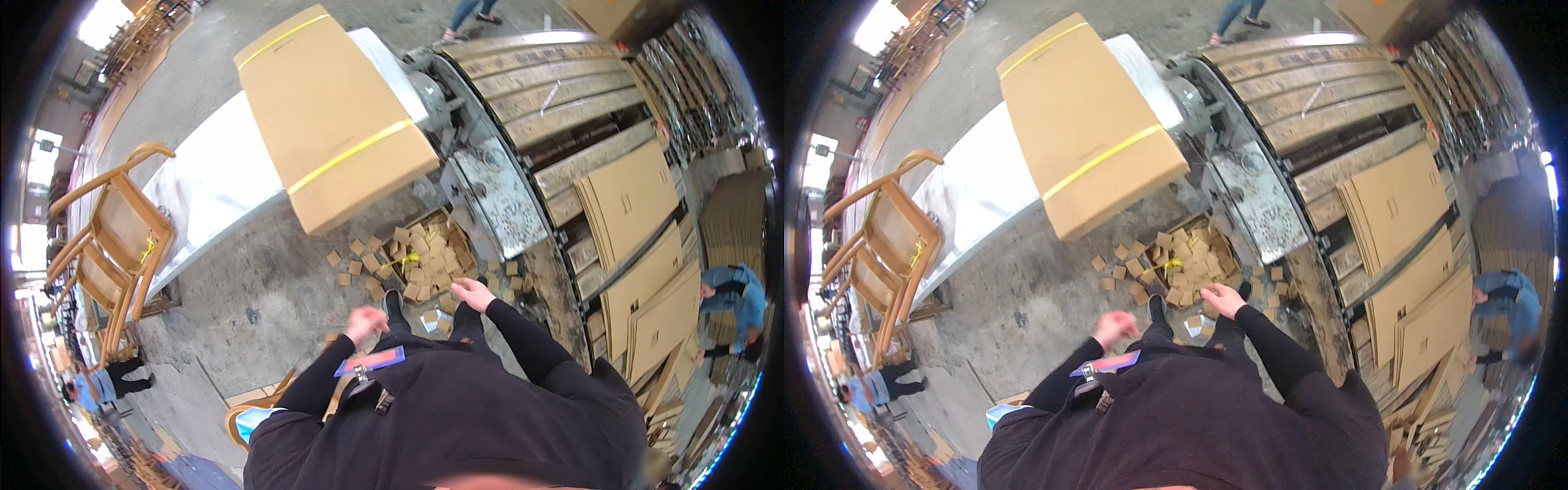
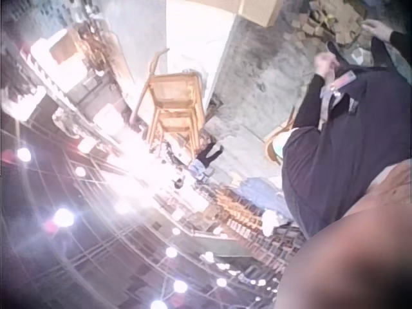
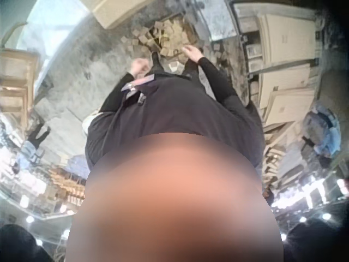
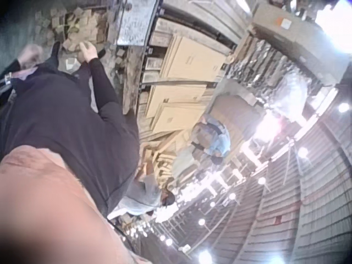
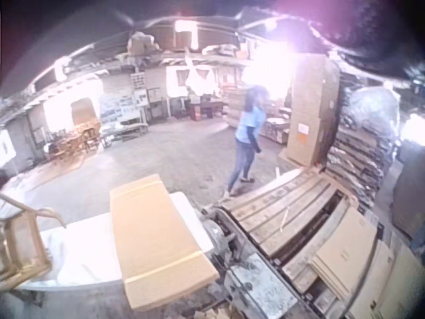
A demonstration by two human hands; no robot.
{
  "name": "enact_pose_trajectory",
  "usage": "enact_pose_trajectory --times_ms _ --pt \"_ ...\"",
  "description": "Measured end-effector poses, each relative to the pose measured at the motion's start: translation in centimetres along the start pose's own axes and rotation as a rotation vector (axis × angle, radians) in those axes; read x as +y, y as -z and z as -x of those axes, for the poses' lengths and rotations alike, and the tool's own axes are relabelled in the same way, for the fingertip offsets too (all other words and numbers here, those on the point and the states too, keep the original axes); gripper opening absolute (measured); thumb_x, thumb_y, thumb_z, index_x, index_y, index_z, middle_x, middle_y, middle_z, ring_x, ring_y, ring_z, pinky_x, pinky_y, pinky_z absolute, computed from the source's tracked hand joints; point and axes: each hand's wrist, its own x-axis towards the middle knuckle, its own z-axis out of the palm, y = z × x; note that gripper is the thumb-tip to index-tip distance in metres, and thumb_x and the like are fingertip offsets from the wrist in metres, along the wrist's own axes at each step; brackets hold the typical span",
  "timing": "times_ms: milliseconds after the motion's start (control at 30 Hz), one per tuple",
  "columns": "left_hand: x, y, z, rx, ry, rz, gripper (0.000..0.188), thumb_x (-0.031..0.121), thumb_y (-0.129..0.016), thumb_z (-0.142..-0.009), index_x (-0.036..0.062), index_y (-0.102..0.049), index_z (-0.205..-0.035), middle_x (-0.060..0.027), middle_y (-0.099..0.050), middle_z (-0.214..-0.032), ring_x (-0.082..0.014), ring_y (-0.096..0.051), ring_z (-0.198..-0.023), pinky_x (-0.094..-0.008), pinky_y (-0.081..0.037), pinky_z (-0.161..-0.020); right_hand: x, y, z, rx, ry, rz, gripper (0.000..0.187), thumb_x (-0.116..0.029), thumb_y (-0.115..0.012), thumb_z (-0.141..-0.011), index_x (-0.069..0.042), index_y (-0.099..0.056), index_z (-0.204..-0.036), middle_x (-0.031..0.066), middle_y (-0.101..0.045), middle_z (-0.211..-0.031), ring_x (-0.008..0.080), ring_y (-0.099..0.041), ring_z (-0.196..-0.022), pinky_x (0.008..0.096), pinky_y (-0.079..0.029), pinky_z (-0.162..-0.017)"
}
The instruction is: The person stacks flat cardboard pieces on a workbench, aligns them, and secures the stack with yellow plastic straps. The person then uses a knife to cut the straps and removes them from the stack.
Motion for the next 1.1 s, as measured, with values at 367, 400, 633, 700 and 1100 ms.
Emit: enact_pose_trajectory --times_ms 367,400,633,700,1100 --pt "19.4 14.0 -6.2 0.968 -0.885 -0.825 0.078 0.047 -0.065 -0.082 0.0083 -0.037 -0.143 -0.0190 -0.042 -0.142 -0.0345 -0.037 -0.133 -0.0509 -0.030 -0.108 -12.2 -6.8 -5.3 -0.029 0.235 0.242 0.046 -0.024 -0.062 -0.092 0.001 -0.052 -0.130 0.0129 -0.069 -0.098 0.0172 -0.066 -0.089 0.0314 -0.053 -0.080" --pt "21.0 12.8 -7.3 0.868 -0.819 -0.982 0.076 0.045 -0.065 -0.082 0.0075 -0.038 -0.142 -0.0191 -0.042 -0.143 -0.0351 -0.037 -0.134 -0.0490 -0.030 -0.110 -12.0 -7.0 -4.9 -0.068 0.327 0.259 0.048 -0.028 -0.062 -0.091 0.000 -0.052 -0.129 0.0126 -0.070 -0.096 0.0183 -0.067 -0.087 0.0321 -0.053 -0.078" --pt "27.9 7.4 -11.1 0.885 -0.681 -1.258 0.059 0.043 -0.068 -0.079 0.0072 -0.054 -0.123 -0.0160 -0.056 -0.124 -0.0342 -0.046 -0.122 -0.0465 -0.035 -0.104 -4.3 -2.8 -0.2 -0.199 0.191 0.557 0.053 -0.044 -0.060 -0.083 -0.004 -0.063 -0.118 0.0169 -0.069 -0.100 0.0326 -0.064 -0.097 0.0407 -0.050 -0.084" --pt "29.2 6.3 -10.9 0.962 -0.717 -1.279 0.050 0.039 -0.070 -0.078 0.0059 -0.058 -0.113 -0.0150 -0.060 -0.108 -0.0331 -0.052 -0.110 -0.0454 -0.038 -0.098 -0.7 0.4 1.2 -0.159 0.110 0.626 0.051 -0.044 -0.060 -0.081 -0.005 -0.066 -0.113 0.0174 -0.069 -0.100 0.0322 -0.064 -0.100 0.0413 -0.049 -0.086" --pt "33.0 2.5 -10.1 0.864 -0.621 -1.505 0.029 0.033 -0.055 -0.090 0.0050 -0.061 -0.095 -0.0180 -0.065 -0.096 -0.0383 -0.060 -0.094 -0.0499 -0.044 -0.085 11.1 21.3 15.9 0.489 0.033 -0.311 0.037 -0.025 -0.060 -0.093 0.002 -0.059 -0.118 0.0087 -0.069 -0.093 0.0159 -0.067 -0.079 0.0303 -0.053 -0.072"
